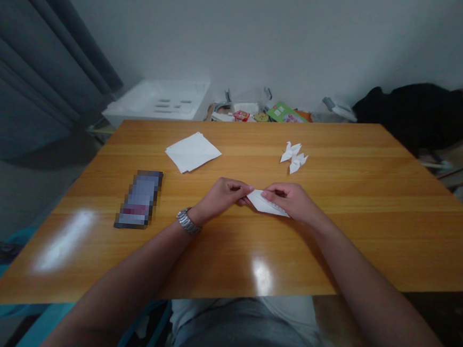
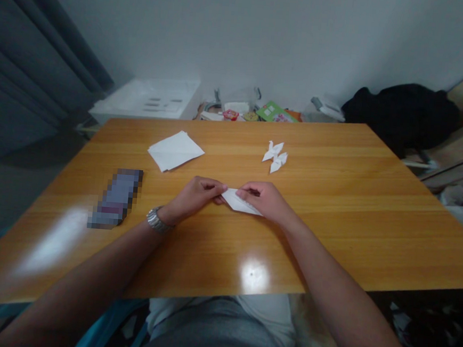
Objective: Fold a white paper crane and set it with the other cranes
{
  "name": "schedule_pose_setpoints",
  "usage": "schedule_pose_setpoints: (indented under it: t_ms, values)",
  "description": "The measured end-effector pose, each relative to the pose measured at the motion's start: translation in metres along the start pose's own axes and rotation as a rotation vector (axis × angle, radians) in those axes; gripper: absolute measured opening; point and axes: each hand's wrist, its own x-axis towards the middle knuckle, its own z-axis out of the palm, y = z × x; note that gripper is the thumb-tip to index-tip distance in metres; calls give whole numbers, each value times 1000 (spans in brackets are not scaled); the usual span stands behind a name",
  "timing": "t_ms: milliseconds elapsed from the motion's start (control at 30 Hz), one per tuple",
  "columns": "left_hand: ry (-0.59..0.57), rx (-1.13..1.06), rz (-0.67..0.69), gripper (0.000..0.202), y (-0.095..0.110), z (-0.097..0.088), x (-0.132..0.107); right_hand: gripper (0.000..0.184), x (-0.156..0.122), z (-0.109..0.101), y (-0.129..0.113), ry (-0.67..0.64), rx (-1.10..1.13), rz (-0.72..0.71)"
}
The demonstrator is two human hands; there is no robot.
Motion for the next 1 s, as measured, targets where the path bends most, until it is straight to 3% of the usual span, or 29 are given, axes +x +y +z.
schedule_pose_setpoints:
  t_ms: [133,467,733,1000]
  values:
    - [-48,-94,-38,49,0,-1,1,42,0,-4,-2,-9,4,-11]
    - [-32,-339,-63,68,-6,1,3,45,0,-5,-2,54,19,28]
    - [65,-114,9,41,-5,10,2,43,0,2,-2,47,36,45]
    - [95,-5,33,37,-7,4,3,46,-2,4,-2,35,83,111]
